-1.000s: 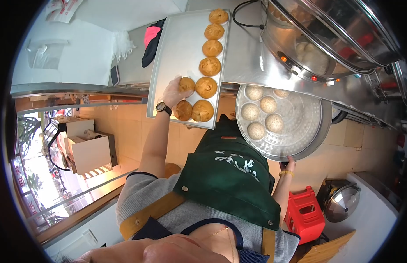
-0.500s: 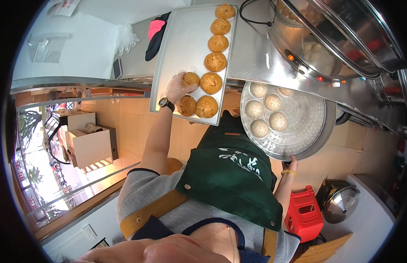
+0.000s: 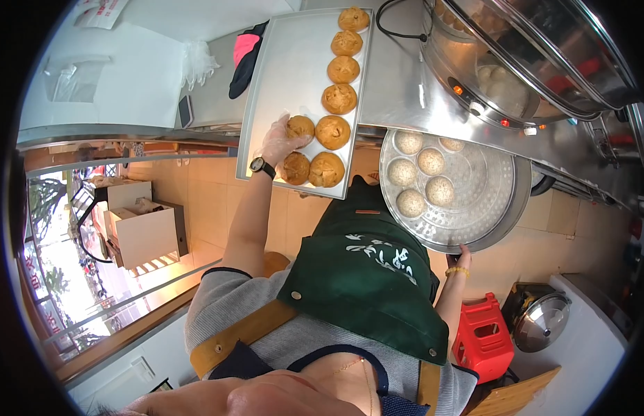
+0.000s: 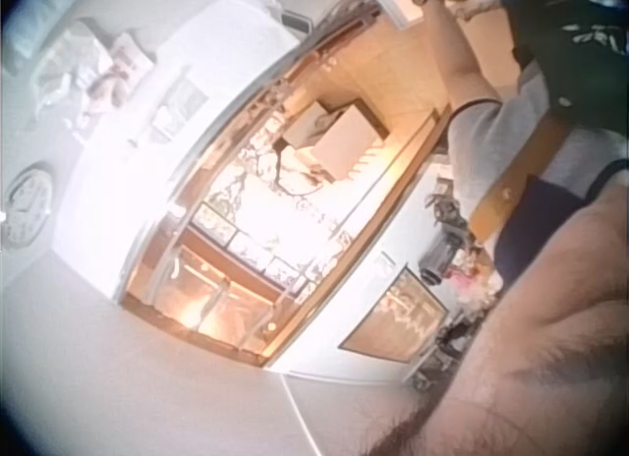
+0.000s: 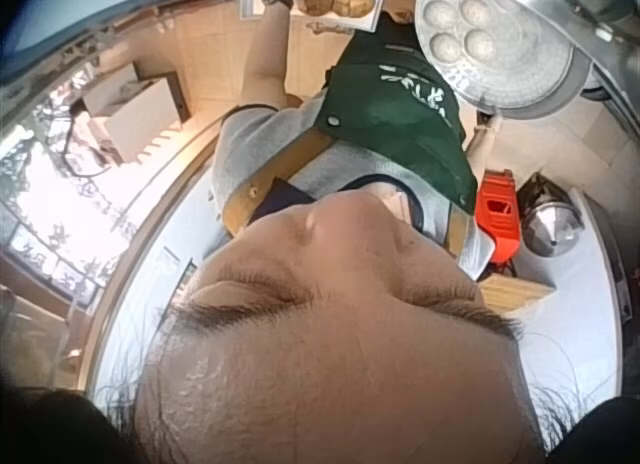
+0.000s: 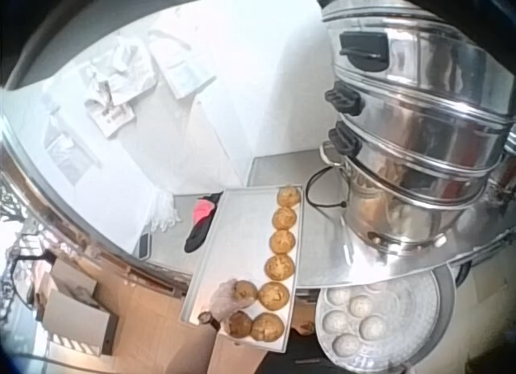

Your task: Moving trays of prepared buns into and out of a large commercial steamer.

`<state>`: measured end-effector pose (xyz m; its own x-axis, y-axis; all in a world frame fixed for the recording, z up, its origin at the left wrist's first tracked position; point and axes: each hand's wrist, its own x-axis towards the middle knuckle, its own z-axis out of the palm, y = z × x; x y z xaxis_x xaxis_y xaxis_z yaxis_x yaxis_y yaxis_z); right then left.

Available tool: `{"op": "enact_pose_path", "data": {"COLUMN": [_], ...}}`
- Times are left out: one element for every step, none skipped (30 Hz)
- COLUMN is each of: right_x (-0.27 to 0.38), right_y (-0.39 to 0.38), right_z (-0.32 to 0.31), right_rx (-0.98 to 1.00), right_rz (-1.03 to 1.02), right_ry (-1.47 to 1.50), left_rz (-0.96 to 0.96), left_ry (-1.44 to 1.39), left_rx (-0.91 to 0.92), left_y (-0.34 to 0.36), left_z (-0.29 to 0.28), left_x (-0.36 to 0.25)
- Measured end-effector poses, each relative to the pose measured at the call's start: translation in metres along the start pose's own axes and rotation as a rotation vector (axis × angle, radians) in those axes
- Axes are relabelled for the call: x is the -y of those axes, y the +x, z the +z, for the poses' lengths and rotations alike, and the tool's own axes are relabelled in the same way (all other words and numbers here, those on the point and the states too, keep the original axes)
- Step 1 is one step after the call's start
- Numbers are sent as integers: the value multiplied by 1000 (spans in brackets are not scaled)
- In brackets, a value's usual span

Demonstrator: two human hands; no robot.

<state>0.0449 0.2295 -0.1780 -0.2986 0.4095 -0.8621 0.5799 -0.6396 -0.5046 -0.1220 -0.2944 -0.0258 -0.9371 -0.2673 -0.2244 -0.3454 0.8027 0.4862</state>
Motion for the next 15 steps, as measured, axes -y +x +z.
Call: {"op": "enact_pose_path", "data": {"right_x": [0, 0, -1, -1, 0, 0, 0, 0, 0, 0, 1, 1, 1, 1, 1], "right_y": [0, 0, -1, 0, 1, 2, 2, 2, 3, 1, 0, -2, -3, -4, -5], "right_z": [0, 0, 0, 1, 0, -1, -1, -1, 0, 1, 1, 2, 3, 3, 3], "right_rx": [-7, -7, -12, -14, -13, -24, -35, -35, -48, -61, -61, -48, -35, -34, -25], "right_rz": [1, 1, 3, 5, 4, 14, 25, 24, 21, 18, 17, 11, 5, 4, -3], "right_ry": [-7, -6, 3, 11, 11, -4, -19, -18, -19, -21, -20, -7, 7, 7, 4], "left_rz": [1, 3, 5, 5, 9, 14, 14, 11, 9, 9, 5, 1, 1, 10, 20], "left_ry": [0, -19, -39, -39, -41, -43, -44, -52, -60, -61, -69, -78, -79, -80, -81], "left_rx": [1, 0, -1, -3, -2, 0, -1, -1, 0, -1, 3, 8, 7, 12, 16], "left_y": [-1, -2, -3, -3, -2, -2, -2, -3, -3, -3, -3, -3, -2, -1, 0], "left_z": [-1, -2, -3, -2, 0, 1, 0, 0, -1, -1, -1, -1, 0, 1, 2], "left_x": [-2, -5, -7, -5, -2, -1, -2, -3, -4, -4, -4, -4, -2, 1, 3]}}
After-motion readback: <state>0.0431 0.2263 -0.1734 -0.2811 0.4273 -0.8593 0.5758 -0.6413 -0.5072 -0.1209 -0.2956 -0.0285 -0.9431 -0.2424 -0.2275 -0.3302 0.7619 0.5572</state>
